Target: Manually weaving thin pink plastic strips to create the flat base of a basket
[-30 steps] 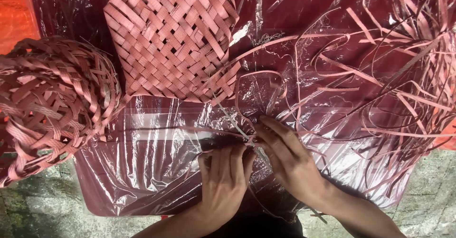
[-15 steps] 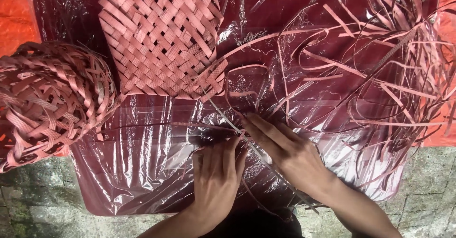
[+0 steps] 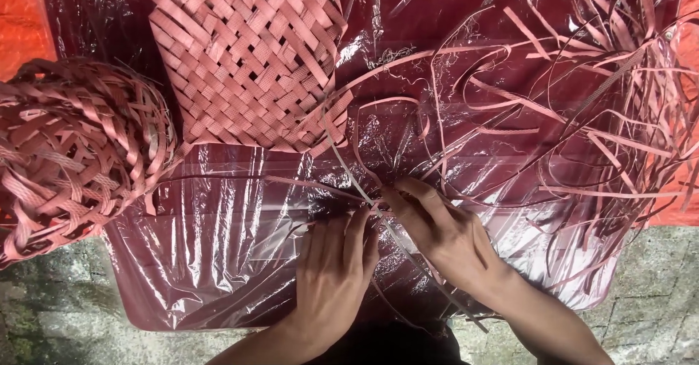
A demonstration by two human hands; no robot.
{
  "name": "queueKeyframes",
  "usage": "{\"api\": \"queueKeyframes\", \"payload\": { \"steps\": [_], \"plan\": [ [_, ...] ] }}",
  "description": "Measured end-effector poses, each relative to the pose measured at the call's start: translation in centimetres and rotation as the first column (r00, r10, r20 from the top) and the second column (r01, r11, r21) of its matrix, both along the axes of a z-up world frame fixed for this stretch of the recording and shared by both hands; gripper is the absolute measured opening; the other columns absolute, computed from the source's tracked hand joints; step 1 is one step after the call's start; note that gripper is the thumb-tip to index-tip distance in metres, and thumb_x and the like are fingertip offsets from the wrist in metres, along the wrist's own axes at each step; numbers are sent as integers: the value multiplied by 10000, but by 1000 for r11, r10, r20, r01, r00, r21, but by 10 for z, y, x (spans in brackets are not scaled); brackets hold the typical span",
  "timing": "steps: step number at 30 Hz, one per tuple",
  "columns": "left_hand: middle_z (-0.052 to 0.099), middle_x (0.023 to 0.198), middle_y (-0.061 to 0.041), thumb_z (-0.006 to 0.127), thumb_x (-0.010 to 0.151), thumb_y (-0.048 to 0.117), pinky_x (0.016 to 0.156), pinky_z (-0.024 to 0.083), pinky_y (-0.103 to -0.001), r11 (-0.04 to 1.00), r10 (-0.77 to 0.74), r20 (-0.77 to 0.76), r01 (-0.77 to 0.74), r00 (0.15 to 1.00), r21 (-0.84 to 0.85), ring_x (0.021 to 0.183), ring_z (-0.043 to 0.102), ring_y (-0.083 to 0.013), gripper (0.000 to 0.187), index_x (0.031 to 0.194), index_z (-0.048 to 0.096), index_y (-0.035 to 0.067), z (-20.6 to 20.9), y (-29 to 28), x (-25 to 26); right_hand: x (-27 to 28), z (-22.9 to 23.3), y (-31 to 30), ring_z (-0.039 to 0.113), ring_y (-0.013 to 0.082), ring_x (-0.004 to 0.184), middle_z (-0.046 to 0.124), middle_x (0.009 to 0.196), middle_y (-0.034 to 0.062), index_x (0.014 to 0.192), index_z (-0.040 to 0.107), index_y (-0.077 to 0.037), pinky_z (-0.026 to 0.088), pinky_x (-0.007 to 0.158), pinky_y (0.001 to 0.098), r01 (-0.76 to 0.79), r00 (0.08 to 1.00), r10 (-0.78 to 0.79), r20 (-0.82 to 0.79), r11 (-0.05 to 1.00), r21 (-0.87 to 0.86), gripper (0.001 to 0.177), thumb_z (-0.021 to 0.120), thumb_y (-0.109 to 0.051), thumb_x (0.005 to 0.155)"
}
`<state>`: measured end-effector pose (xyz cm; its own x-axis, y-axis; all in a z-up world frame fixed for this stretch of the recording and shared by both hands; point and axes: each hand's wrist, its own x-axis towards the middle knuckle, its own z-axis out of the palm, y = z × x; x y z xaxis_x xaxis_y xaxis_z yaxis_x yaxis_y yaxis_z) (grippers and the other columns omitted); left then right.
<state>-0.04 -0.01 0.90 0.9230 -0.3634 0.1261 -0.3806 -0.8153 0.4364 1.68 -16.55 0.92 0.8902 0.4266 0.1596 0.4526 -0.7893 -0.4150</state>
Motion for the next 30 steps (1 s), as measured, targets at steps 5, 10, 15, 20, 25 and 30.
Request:
{"api": "queueKeyframes", "payload": {
  "steps": [5,10,15,20,25,30],
  "plan": [
    [619,885,-92,680,805,257,646,522,-295,999,-14,-2,14,1000,50,735,602,-164,337,1066,557,81,-9,1,-2,2,4,-2,608,127,563,471,1217,169,1151,534,9,538,382,147,-26,999,25,-40,1000,-16,397,577,166,788],
    [579,853,-73,724,788,231,561,520,-245,996,-27,59,21,998,88,691,575,-142,312,1021,571,92,-7,-3,1,-3,2,-5,682,226,795,458,1274,180,1204,485,0,612,445,167,-40,993,38,-113,999,-19,486,558,194,765],
    [584,839,-77,739,772,178,559,542,-259,998,-36,106,30,994,54,644,572,-151,261,962,612,53,-8,-5,1,-3,-1,-6,666,265,898,556,1185,169,1126,565,-7,631,722,231,-77,997,78,15,994,-84,392,640,110,759],
    [590,859,-89,745,760,141,602,553,-291,993,-80,158,65,984,96,702,593,-172,265,961,612,33,-9,-4,2,-7,-6,-8,663,201,800,537,1217,150,1156,550,-44,630,692,226,-103,992,115,42,969,-227,458,639,130,741],
    [609,832,-96,687,808,137,615,543,-257,995,-76,185,63,980,72,677,583,-149,176,914,621,13,-5,-5,6,-5,-9,-7,655,191,918,550,1202,139,1140,562,-42,596,776,238,-123,985,148,94,966,-228,449,690,101,734],
    [588,832,-116,658,821,87,615,543,-271,996,-86,197,83,977,22,670,579,-178,116,863,609,-10,-5,-5,7,-3,-10,-4,636,226,956,575,1150,176,1097,580,3,573,838,262,-125,981,148,129,978,-167,371,692,87,753]
  ]
}}
